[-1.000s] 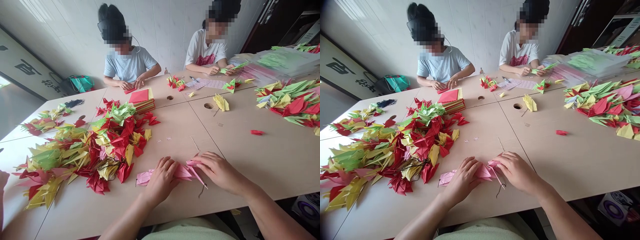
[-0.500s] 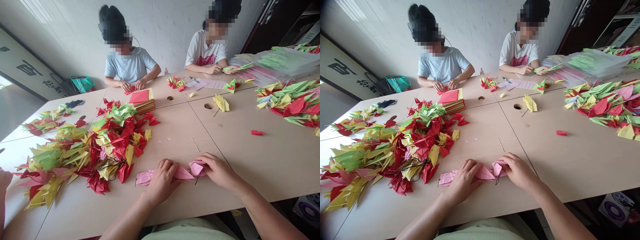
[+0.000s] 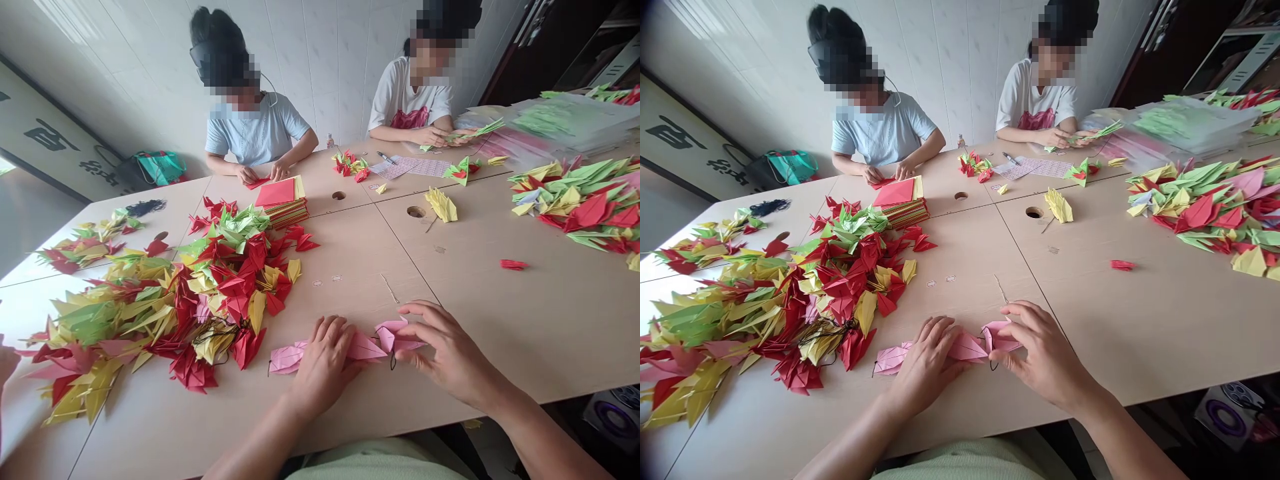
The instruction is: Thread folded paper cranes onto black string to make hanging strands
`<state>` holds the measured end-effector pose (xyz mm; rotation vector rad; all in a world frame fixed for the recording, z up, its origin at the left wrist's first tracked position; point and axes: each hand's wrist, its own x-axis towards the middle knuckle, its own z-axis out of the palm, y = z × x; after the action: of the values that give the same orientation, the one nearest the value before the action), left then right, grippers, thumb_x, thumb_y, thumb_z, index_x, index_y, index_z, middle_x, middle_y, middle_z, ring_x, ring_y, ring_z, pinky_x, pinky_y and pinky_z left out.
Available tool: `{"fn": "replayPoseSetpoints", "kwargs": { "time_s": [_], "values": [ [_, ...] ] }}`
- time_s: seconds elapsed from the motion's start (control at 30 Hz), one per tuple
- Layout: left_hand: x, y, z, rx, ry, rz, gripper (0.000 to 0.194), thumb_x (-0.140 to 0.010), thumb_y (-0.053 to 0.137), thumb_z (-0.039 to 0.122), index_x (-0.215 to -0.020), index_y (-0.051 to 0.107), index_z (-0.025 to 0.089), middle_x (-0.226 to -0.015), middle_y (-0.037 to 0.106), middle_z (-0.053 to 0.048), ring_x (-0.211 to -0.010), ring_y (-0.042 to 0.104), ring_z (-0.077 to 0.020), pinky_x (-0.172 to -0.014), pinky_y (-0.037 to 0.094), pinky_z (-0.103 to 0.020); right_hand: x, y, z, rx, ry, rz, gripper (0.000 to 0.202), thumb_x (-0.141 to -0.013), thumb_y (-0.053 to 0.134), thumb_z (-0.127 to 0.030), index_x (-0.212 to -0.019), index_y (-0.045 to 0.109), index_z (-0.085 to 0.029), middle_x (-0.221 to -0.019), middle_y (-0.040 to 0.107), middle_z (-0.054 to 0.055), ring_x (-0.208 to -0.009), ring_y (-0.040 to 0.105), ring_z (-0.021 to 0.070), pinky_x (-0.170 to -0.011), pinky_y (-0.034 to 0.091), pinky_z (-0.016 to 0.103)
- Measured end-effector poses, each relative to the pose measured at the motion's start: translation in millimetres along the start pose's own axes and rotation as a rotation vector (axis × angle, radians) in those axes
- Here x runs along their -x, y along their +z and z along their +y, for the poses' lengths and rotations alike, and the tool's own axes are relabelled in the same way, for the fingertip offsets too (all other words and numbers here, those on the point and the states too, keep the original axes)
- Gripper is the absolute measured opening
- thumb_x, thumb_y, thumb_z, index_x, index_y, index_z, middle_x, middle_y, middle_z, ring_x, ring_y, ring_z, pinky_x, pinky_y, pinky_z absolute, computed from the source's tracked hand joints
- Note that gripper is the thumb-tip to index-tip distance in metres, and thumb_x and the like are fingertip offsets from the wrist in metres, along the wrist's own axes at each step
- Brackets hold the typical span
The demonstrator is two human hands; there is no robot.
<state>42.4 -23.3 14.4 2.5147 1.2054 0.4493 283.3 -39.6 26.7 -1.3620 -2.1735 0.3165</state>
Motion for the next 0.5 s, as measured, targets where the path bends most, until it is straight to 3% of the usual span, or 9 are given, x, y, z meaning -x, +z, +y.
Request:
{"fn": "replayPoseSetpoints", "kwargs": {
  "time_s": [0.1, 0.27, 0.5],
  "values": [
    [-4, -0.5, 8, -0.019, 0.011, 0.01, 0.05, -0.079, 0.066, 0.035, -0.122, 0.047, 0.018, -0.124, 0.055, -0.013, -0.12, 0.046, -0.0317, -0.105, 0.032, -0.058, 2, 6, -5, 0.031, -0.004, -0.052, 0.039, -0.078, 0.066, -0.049, -0.106, 0.063, -0.024, -0.119, 0.058, 0.01, -0.118, 0.048, 0.0308, -0.095, 0.045, 0.049],
    [-18, 1.9, 29, 0.073, 0.054, -0.007, 0.051, -0.077, 0.069, 0.026, -0.122, 0.045, 0.018, -0.121, 0.058, -0.011, -0.116, 0.05, -0.0304, -0.103, 0.037, -0.054, -1, 19, -13, -0.086, 0.035, -0.057, 0.017, -0.087, 0.054, -0.016, -0.101, 0.062, -0.021, -0.11, 0.061, 0.008, -0.112, 0.053, 0.0233, -0.095, 0.047, 0.041],
    [-39, 20.2, 35, 0.152, 0.119, 0.028, 0.02, -0.079, 0.053, 0.005, -0.094, 0.049, 0.018, -0.094, 0.062, -0.006, -0.1, 0.056, -0.0239, -0.09, 0.047, -0.042, 2, 23, -10, -0.234, 0.118, -0.058, 0.015, -0.087, 0.05, -0.014, -0.093, 0.061, -0.022, -0.111, 0.059, 0.008, -0.112, 0.052, 0.0221, -0.095, 0.047, 0.04]
  ]
}}
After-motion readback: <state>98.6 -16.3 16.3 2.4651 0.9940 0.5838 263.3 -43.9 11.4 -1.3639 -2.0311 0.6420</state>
